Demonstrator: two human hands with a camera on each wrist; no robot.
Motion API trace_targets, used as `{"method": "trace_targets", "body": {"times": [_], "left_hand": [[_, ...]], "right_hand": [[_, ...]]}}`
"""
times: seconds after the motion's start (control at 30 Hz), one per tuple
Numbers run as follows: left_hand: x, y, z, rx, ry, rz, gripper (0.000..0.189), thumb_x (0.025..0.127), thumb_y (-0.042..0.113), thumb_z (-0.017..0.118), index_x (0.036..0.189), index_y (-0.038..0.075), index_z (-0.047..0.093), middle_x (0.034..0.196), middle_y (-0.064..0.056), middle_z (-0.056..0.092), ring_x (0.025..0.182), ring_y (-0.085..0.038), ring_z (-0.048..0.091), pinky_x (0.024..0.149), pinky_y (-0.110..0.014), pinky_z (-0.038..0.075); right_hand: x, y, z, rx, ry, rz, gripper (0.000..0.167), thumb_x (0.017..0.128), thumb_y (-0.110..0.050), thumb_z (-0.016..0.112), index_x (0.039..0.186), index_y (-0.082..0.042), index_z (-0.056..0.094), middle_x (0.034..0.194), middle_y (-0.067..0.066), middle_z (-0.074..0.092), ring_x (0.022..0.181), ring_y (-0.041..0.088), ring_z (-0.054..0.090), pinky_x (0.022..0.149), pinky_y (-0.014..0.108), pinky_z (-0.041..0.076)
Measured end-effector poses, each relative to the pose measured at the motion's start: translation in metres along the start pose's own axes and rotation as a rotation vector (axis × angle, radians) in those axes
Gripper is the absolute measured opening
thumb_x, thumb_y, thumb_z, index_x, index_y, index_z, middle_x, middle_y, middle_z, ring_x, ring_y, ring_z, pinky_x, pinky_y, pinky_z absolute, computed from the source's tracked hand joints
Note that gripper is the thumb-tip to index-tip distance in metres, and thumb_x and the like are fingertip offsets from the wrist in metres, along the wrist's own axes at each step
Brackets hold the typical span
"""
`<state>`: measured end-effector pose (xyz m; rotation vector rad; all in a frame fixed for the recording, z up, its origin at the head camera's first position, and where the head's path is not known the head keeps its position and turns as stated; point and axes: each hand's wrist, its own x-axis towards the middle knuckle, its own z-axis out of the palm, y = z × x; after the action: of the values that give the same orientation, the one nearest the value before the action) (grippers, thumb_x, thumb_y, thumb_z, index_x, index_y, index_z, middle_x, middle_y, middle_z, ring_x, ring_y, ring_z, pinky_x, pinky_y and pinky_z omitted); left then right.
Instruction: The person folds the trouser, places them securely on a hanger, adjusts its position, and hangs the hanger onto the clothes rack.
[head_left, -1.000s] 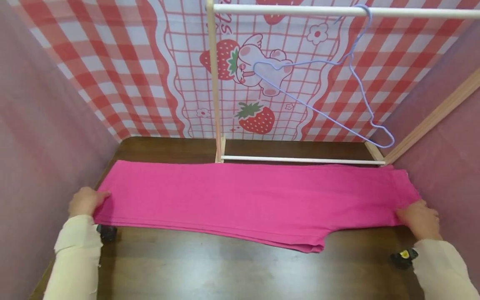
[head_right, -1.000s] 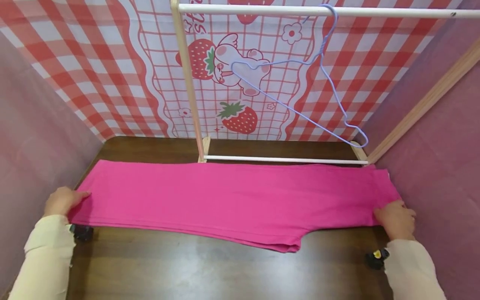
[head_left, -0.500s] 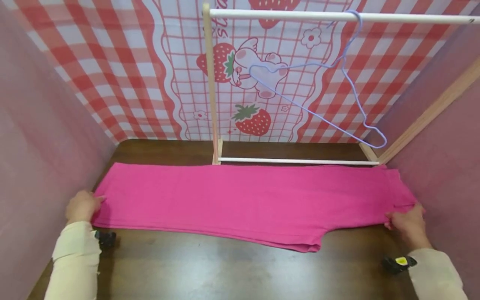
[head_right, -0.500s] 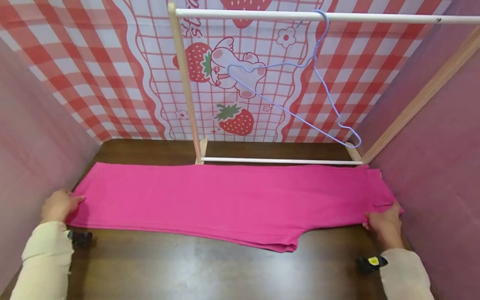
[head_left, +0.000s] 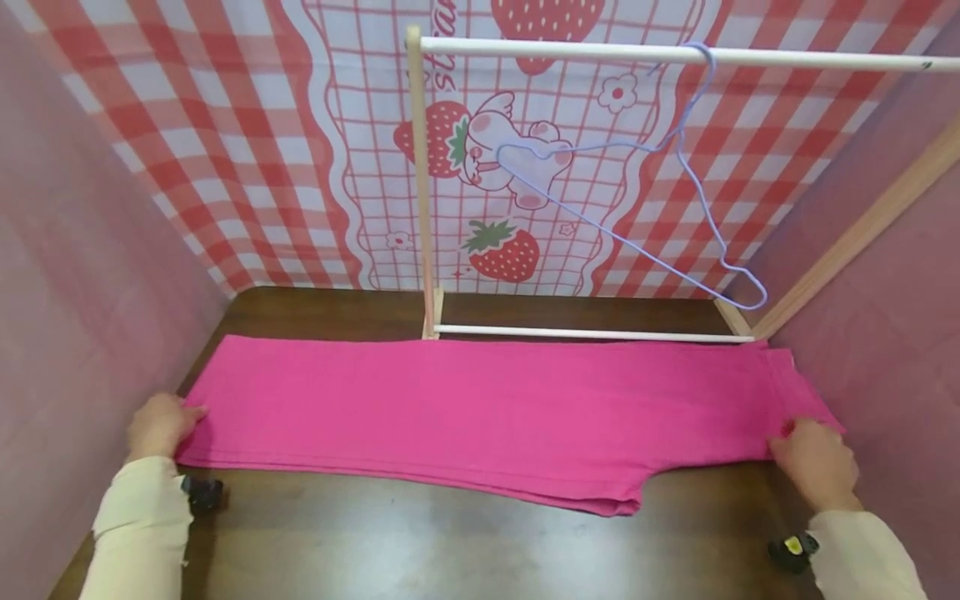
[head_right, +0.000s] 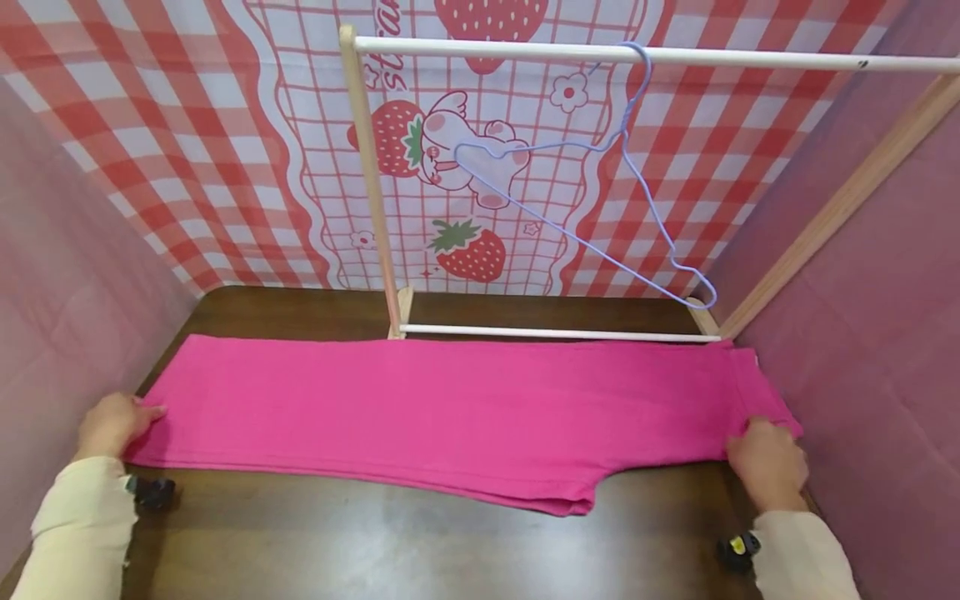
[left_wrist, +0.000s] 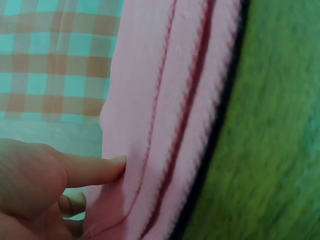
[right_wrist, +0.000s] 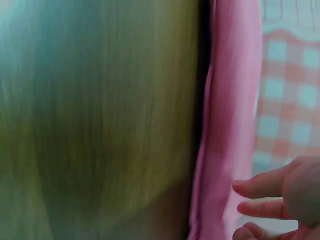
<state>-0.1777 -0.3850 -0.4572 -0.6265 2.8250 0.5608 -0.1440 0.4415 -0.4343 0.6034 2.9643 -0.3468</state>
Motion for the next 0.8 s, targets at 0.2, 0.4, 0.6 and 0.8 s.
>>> {"method": "trace_targets", "body": {"times": [0.2,0.4,0.6,0.8], "left_hand": [[-0.002,0.000,0.003,0.016,-0.019,-0.019,0.056,0.091,0.031,0.059,0.107,-0.023,0.055,0.111,-0.047,0.052,0.100,-0.062,0.052,0.078,-0.060,0.049],[0.000,0.007,0.003,0.021,-0.048,-0.060,0.067,0.093,0.041,0.057,0.111,-0.024,0.054,0.113,-0.047,0.051,0.099,-0.060,0.053,0.075,-0.057,0.051],[0.002,0.011,0.001,0.030,-0.060,-0.095,0.079,0.094,0.050,0.054,0.114,-0.026,0.051,0.118,-0.048,0.047,0.102,-0.059,0.053,0.076,-0.055,0.052],[0.003,0.012,0.002,0.039,-0.073,-0.095,0.081,0.095,0.053,0.051,0.113,-0.026,0.052,0.118,-0.048,0.047,0.100,-0.057,0.053,0.075,-0.052,0.051]], "right_hand": [[-0.028,-0.042,0.011,0.014,0.129,-0.278,0.023,0.088,-0.020,0.065,0.079,0.000,0.064,0.071,0.018,0.061,0.063,0.036,0.058,0.052,0.047,0.045],[-0.065,-0.087,0.023,0.098,0.127,-0.532,0.043,0.090,-0.031,0.069,0.057,-0.015,0.047,0.053,-0.009,0.036,0.052,0.005,0.032,0.049,0.024,0.030],[-0.101,-0.116,0.041,0.063,-0.076,-0.690,0.046,0.075,-0.052,0.077,0.053,-0.024,0.048,0.049,-0.019,0.032,0.047,-0.004,0.026,0.044,0.017,0.027],[-0.121,-0.132,0.059,-0.116,0.026,-0.582,0.051,0.076,-0.043,0.078,0.051,-0.019,0.041,0.049,-0.006,0.044,0.045,0.013,0.042,0.042,0.032,0.037]]}}
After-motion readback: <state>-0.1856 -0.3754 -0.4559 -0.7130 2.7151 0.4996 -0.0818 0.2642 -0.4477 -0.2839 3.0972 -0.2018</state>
